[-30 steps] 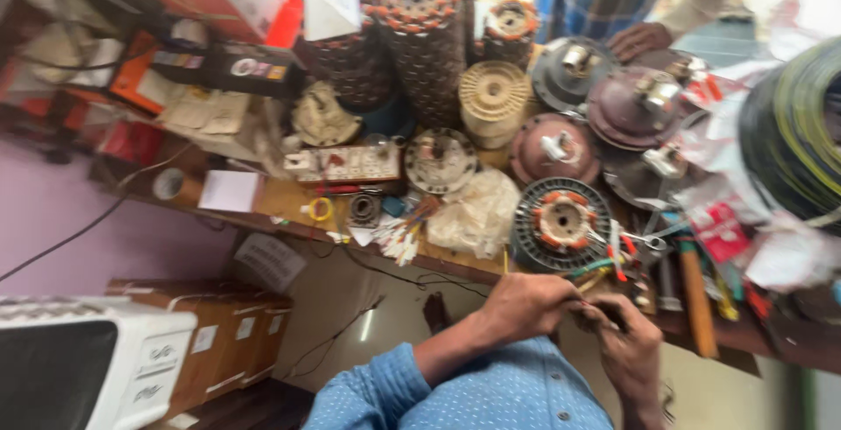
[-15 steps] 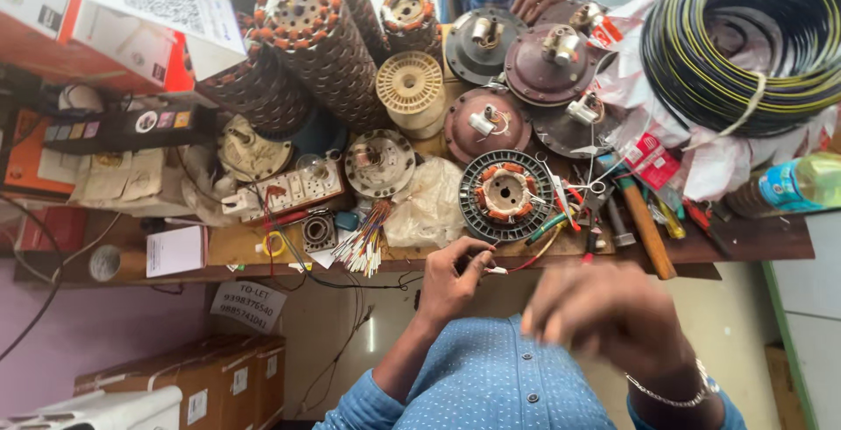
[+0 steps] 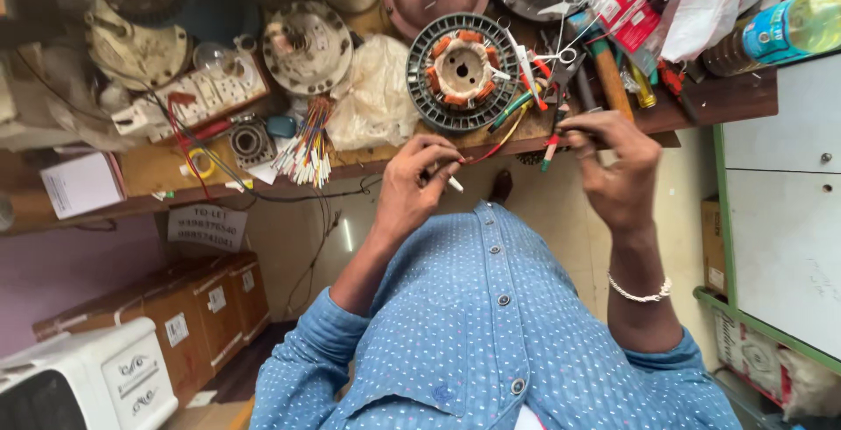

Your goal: The person is repairing an electrical motor by connecting wires to the stator. They use pliers to strip and twist wires, and a multimeter to test connections. The workspace is cluttered with various tools and motor parts.

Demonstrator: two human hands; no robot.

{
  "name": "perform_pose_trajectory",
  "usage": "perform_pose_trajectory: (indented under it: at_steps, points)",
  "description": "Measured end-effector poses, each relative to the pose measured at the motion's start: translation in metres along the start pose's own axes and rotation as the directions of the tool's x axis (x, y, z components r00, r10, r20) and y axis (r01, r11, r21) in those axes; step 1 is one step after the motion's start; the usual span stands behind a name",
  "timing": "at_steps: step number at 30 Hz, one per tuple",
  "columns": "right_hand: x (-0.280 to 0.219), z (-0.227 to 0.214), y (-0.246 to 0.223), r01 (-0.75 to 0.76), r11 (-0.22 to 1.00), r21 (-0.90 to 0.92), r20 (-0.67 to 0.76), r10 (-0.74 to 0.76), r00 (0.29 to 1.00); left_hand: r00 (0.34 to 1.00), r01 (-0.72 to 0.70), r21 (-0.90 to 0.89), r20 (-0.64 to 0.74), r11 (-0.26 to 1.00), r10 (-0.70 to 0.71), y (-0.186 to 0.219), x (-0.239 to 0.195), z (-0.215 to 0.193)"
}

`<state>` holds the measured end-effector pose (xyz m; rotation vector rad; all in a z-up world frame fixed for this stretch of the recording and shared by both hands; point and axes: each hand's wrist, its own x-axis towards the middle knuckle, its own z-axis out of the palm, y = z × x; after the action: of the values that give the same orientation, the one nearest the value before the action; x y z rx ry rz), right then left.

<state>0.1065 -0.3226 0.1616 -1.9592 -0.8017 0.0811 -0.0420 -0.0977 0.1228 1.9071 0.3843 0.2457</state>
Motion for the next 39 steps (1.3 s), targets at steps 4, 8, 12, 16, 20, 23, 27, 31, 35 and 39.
perform_pose_trajectory:
  at_steps: [4,8,12,16,20,23,27,31,35,39]
  points:
    - [0.023,0.031,0.005,0.234,0.95,-0.205,0.008,-0.237,0.971,0.994,-0.097,-0.023,0.044,0.995,0.098,-0.004,0.007,0.018]
    - [0.049,0.061,0.026,0.228,0.879,-0.418,0.005,-0.248,0.969,0.978,-0.203,0.026,0.045,0.979,0.202,-0.011,0.025,0.036]
    - [0.053,0.066,0.044,0.055,0.925,-0.375,0.002,-0.059,0.998,0.959,-0.279,0.086,-0.017,0.956,0.282,-0.006,0.06,0.046]
    - [0.052,0.06,0.064,0.004,0.969,-0.248,0.008,-0.002,1.0,0.921,-0.332,0.306,-0.102,0.892,0.377,-0.006,0.095,0.054]
    - [0.056,0.05,0.078,-0.011,1.0,-0.029,0.033,0.012,0.999,0.917,-0.332,0.456,-0.048,0.826,0.395,-0.013,0.113,0.061]
    - [0.059,0.044,0.082,-0.117,0.993,0.028,0.024,0.116,0.993,0.884,-0.412,0.514,0.028,0.752,0.466,-0.018,0.119,0.061]
    - [0.057,0.044,0.085,-0.196,0.979,0.062,0.012,0.196,0.981,0.872,-0.453,0.501,0.077,0.737,0.483,-0.029,0.121,0.059]
    - [0.06,0.049,0.087,-0.265,0.956,0.123,0.012,0.266,0.964,0.857,-0.477,0.447,0.044,0.757,0.513,-0.033,0.122,0.056]
    - [0.062,0.05,0.088,-0.336,0.933,0.129,0.027,0.335,0.942,0.855,-0.462,0.474,0.015,0.75,0.518,-0.031,0.12,0.057]
    - [0.066,0.049,0.088,-0.384,0.906,0.175,0.062,0.379,0.923,0.898,-0.392,0.433,-0.011,0.812,0.439,-0.028,0.119,0.059]
